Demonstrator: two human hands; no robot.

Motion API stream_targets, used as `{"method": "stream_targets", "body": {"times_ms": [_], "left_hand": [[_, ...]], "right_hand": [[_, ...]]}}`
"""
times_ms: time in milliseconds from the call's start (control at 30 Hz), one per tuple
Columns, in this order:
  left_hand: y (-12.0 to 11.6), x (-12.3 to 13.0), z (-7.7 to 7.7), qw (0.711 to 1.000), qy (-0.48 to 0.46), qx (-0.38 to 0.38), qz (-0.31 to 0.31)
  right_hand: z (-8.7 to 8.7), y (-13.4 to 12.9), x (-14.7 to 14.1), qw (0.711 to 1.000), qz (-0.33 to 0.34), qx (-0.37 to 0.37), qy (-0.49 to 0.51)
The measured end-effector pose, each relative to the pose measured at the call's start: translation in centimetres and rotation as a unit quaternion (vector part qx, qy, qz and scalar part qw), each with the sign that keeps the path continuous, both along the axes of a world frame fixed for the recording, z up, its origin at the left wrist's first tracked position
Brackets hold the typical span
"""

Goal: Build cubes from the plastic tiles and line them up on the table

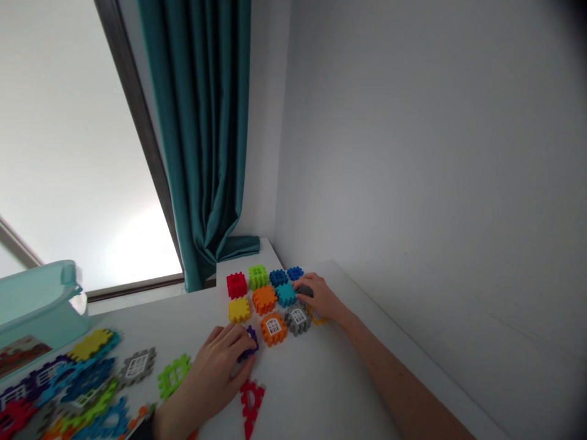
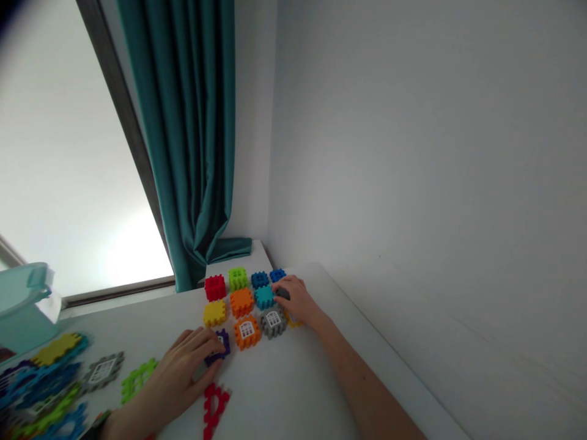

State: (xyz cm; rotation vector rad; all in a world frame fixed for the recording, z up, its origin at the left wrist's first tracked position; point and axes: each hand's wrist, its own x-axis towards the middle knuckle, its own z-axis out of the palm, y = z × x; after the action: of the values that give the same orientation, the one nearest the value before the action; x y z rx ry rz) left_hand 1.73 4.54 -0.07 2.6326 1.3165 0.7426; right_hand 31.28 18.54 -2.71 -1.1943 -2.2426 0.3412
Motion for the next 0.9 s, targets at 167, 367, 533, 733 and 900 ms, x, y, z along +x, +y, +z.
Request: {"method": "stream_targets", "body": {"times_ms": [167, 367, 533, 733, 900], "left_hand": [[-0.15, 0.01, 0.20, 0.999, 0.012, -0.032, 0.006], [-0.27, -0.04, 0.23, 0.999, 0.015, -0.039, 0.004], [-0.19, 0.00, 0.28, 0.999, 0.012, -0.033, 0.005], [-0.04, -0.01, 0.25, 1.000, 0.011, -0.028, 0.001], [-0.14, -0.11, 0.36, 1.000, 0.015, -0.027, -0.004]], "right_hand": [[-0.15, 0.11, -0.11, 1.000, 0.004, -0.014, -0.006], [-0.44, 0.25, -0.11, 1.000, 0.004, -0.018, -0.008], [-0.63, 0.33, -0.07, 1.000, 0.009, -0.013, -0.005], [-0.64, 0.40, 0.00, 1.000, 0.014, 0.004, 0.003], [-0.32, 0.24, 0.28, 0.999, 0.012, 0.030, 0.015]]}}
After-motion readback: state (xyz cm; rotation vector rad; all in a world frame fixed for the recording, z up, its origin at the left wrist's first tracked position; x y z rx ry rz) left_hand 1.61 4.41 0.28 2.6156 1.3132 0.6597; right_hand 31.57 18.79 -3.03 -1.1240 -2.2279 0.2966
